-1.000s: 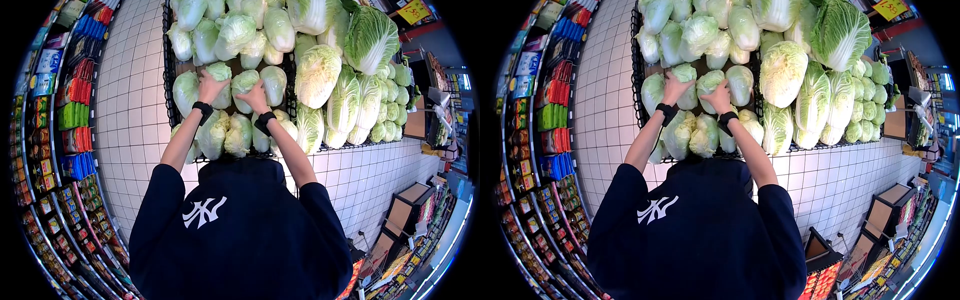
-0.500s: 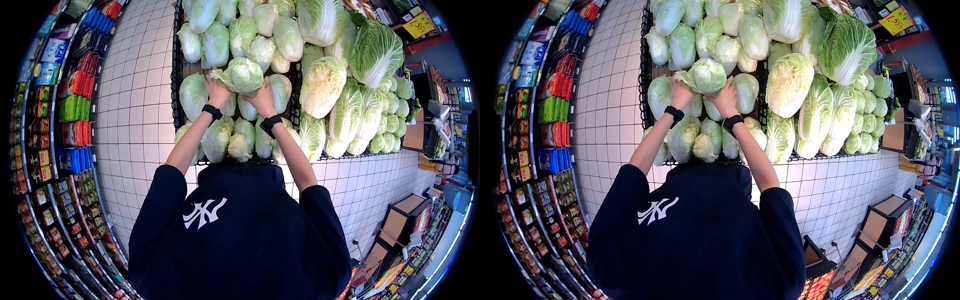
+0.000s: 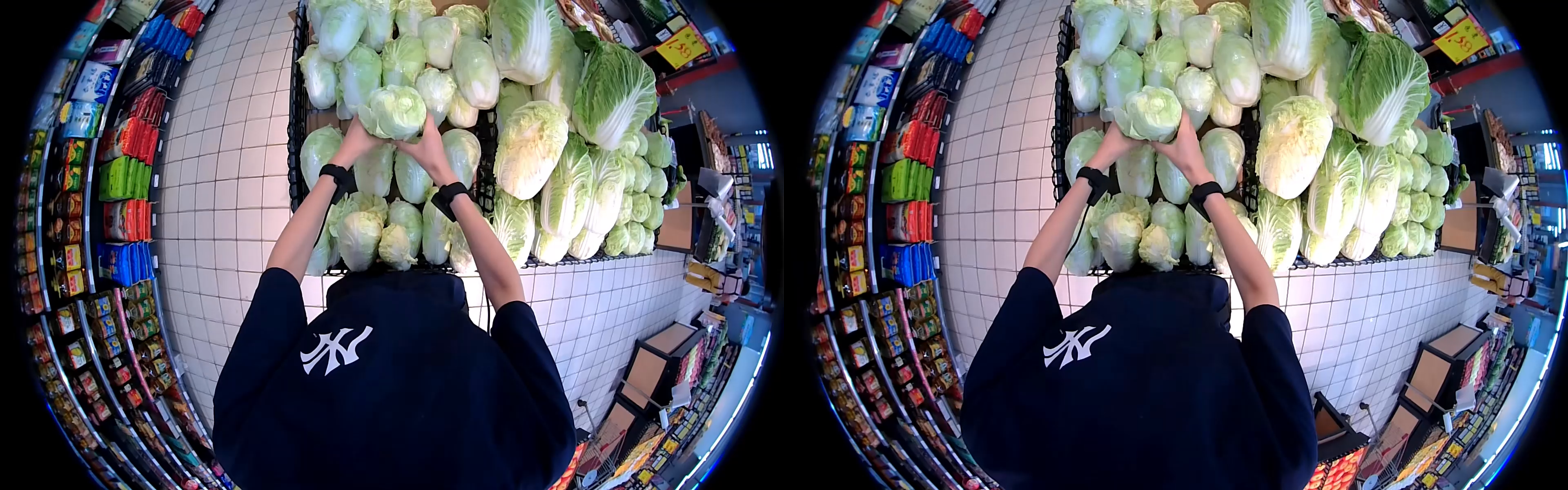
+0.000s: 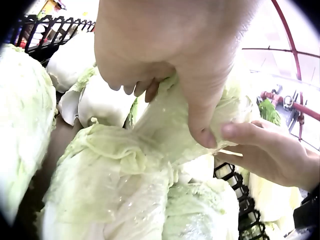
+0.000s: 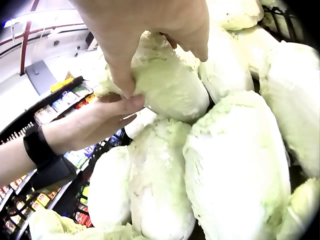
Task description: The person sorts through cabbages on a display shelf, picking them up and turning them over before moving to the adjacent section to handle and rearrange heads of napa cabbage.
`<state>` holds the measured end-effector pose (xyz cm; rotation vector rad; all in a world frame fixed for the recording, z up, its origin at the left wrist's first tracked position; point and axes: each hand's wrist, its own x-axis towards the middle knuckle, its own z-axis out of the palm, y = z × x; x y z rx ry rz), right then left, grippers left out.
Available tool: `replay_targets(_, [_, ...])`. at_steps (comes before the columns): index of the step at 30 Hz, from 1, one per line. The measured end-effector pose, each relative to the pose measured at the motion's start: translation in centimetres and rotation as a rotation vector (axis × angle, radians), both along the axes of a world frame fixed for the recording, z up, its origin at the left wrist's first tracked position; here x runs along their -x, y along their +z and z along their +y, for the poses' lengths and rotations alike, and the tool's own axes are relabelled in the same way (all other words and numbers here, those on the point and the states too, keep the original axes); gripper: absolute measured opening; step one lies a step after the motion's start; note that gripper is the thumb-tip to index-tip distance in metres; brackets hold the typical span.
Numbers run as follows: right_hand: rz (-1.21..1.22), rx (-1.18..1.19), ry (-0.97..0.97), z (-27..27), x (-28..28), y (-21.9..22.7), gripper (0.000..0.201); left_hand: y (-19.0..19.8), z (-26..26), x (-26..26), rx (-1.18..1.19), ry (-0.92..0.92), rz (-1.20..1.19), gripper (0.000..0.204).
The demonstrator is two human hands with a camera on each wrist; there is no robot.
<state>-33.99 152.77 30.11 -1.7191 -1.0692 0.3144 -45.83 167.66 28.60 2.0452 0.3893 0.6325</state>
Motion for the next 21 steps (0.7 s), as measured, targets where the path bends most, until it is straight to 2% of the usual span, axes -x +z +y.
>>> replay_targets(2, [-0.003, -0.051, 0.041, 0.3, -0.5, 2.0, 0.091, 0.4, 0.6, 0.1, 0.266, -0.038, 0.093, 0.071])
replay_targets(4, [0.137, -0.001, 0.033, 0.5, -0.7, 3.5, 0.088, 1.2, 0.4, 0.4, 0.298, -0.005, 0.061, 0.069])
replay_targets(6, [0.181, -0.091, 0.049, 0.8, -1.3, 2.9, 0.086, 3.2, -0.7, 1.1, 0.332, 0.024, 0.029, 0.068])
replay_targets(8, [0.356, -0.017, 0.124, -0.1, -1.4, 4.5, 0.083, 5.0, -1.7, 2.4, 0.173, 0.124, 0.063, 0.070])
replay_targets(9, [0.416, 0.050, 0.175, -0.9, -1.3, 5.4, 0.075, 5.5, -2.1, 3.3, 0.175, 0.127, 0.063, 0.070])
replay_targets(10, [0.417, 0.053, 0.175, -1.6, -1.2, 6.3, 0.075, 6.0, -2.5, 4.2, 0.213, 0.097, 0.150, 0.070])
replay_targets(11, [0.471, 0.187, 0.232, -2.3, -1.2, 7.1, 0.070, 6.2, -3.1, 4.9, 0.251, 0.065, 0.235, 0.070])
replay_targets(12, [0.525, 0.320, 0.291, -2.7, -1.3, 7.5, 0.065, 6.0, -4.0, 5.7, 0.254, 0.066, 0.236, 0.070])
replay_targets(13, [0.525, 0.320, 0.293, -2.9, -1.5, 6.9, 0.065, 5.8, -4.8, 6.3, 0.335, 0.037, 0.239, 0.069])
replay_targets(15, [0.758, 0.545, 0.305, -3.2, -1.5, 4.8, 0.061, 4.3, -6.0, 7.3, 0.405, 0.030, 0.229, 0.065])
replay_targets(18, [0.832, 0.579, 0.295, -4.0, -1.3, 3.1, 0.061, 1.6, -7.2, 7.8, 0.391, 0.100, 0.266, 0.061])
replay_targets(21, [0.777, 0.556, 0.298, -4.4, -1.0, 2.3, 0.064, 0.3, -7.4, 7.8, 0.393, 0.135, 0.377, 0.067])
